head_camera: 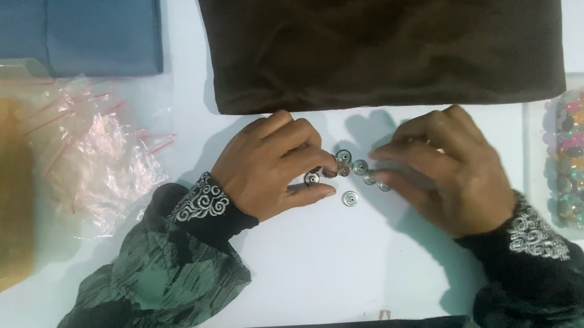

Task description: Sorting silver buttons from a container of mixed buttons and placing them into a small plastic bag.

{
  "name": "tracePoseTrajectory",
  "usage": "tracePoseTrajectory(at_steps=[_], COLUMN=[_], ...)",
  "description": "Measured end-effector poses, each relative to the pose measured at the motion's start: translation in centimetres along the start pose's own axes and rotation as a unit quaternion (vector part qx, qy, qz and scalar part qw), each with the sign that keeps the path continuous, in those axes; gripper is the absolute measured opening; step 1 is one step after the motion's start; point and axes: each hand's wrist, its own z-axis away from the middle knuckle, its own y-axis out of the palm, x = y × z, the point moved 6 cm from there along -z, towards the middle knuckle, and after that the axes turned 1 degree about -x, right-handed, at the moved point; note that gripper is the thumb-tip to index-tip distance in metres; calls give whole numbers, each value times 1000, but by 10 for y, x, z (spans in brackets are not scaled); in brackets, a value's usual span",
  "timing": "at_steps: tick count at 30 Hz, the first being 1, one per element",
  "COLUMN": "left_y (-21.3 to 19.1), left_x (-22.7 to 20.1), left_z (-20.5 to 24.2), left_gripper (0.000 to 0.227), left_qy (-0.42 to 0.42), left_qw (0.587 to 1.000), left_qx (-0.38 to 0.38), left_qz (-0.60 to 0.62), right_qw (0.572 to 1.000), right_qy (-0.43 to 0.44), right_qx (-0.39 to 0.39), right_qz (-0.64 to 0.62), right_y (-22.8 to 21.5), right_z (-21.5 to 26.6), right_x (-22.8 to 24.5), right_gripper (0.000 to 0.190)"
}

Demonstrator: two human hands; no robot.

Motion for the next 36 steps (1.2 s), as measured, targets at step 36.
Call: tracePoseTrajectory(at_steps=[36], left_y=[-4], left_x=[-7], left_z=[1], left_gripper=[12], left_qy=[-10], left_qw=[996], left_qx=[-70], left_qz=[-59], right_qw=[999], right_qy=[-6], right_qx=[-23], right_qz=[26], right_y=[-8], right_z=[-4], right_x=[10], right_gripper=[9])
